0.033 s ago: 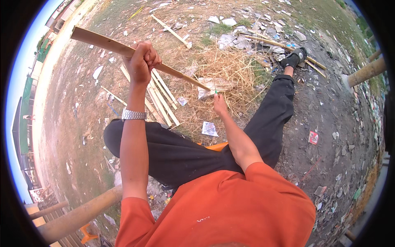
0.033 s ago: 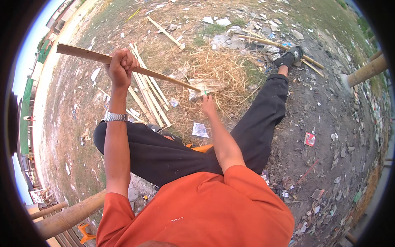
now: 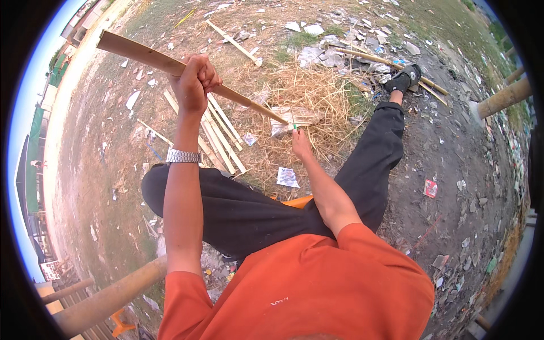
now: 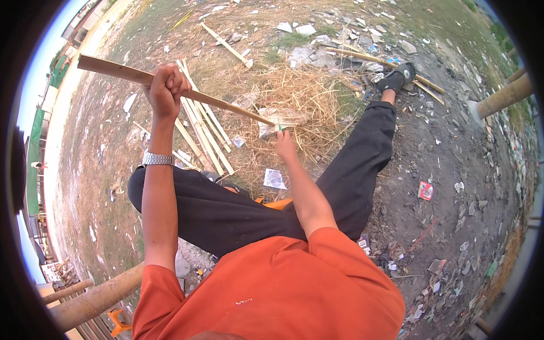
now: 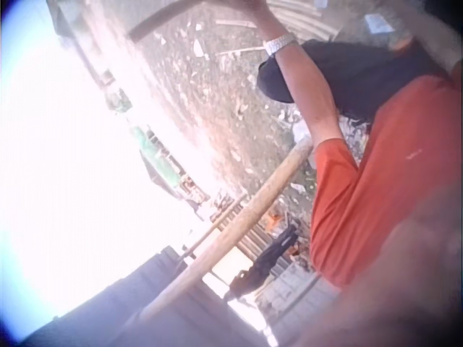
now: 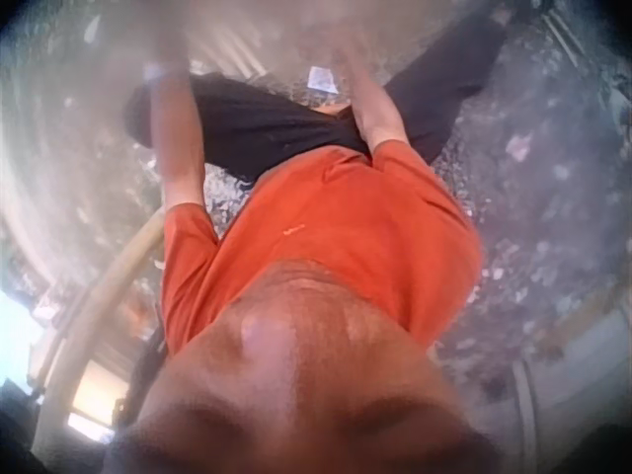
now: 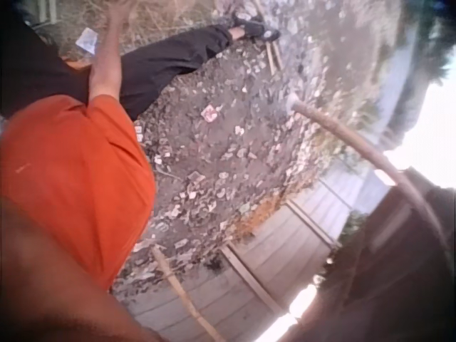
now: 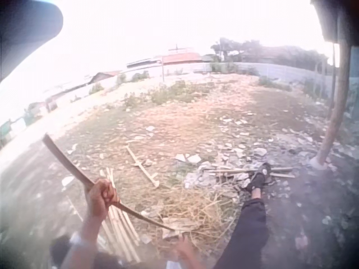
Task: The person sits on a small orange stool and uses a green utility knife to shave and smooth a long bamboo pole held between their legs. They rotate the pole and scrape its surface to remove the outer layer, with bamboo shavings accumulating on the ground.
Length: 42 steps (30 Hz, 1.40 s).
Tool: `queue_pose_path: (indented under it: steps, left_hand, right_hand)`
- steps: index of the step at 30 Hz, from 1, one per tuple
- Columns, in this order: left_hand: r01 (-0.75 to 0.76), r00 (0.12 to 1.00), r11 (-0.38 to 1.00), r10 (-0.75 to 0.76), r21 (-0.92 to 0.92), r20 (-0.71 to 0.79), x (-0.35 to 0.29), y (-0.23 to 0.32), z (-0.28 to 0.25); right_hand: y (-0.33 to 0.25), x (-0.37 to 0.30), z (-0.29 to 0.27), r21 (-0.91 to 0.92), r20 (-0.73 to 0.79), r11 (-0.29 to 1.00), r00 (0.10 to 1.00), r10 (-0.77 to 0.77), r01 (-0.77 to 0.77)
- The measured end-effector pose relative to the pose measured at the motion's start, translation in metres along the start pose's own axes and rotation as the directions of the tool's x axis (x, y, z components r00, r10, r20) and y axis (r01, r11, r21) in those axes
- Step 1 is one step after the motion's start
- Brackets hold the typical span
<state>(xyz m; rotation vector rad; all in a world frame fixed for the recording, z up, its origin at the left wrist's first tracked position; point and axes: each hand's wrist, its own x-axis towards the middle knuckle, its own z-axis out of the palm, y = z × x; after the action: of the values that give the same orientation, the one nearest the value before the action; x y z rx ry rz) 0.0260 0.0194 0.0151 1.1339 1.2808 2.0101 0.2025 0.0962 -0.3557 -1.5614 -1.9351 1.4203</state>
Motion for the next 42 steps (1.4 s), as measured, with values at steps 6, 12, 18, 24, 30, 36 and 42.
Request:
queue_pose_path:
  steps: [6,12,18,24,30,36,42]
  left_hand:
    - [0.076,0.995,0.996,-0.078,0.039,0.057,0.016,-0.003,0.020]
    - [0.026,0.989,0.998,-0.034,0.062,0.143,0.029,-0.013,0.057]
    - [0.035,0.992,0.991,-0.050,0.128,0.120,0.029,-0.014,0.054]
    - [0.059,0.995,0.998,-0.057,-0.030,0.078,0.016,-0.007,0.027]
    - [0.008,0.995,1.000,-0.008,-0.001,0.096,0.016,-0.009,0.013]
    - [0.000,0.986,1.000,0.001,0.003,-0.168,0.029,-0.015,-0.001]
    - [0.024,0.930,1.000,-0.022,0.000,-0.366,0.033,-0.012,-0.011]
  right_hand:
    - [-0.025,-0.017,-0.005,-0.268,0.031,0.963,0.999,0.016,-0.007]
    - [-0.006,0.002,-0.010,-0.452,0.044,0.891,0.999,-0.005,0.024]
    - [-0.011,0.013,0.013,-0.415,0.003,0.906,0.996,0.093,-0.084]
    - [0.001,0.037,-0.004,0.077,0.186,0.977,0.965,0.184,-0.200]
    - [0.003,0.019,-0.009,-0.329,0.054,0.943,0.998,-0.030,0.046]
    - [0.009,-0.007,-0.009,-0.476,0.004,0.878,0.999,0.050,-0.042]
    - [0.032,-0.005,-0.015,-0.456,0.083,0.887,0.996,-0.034,0.068]
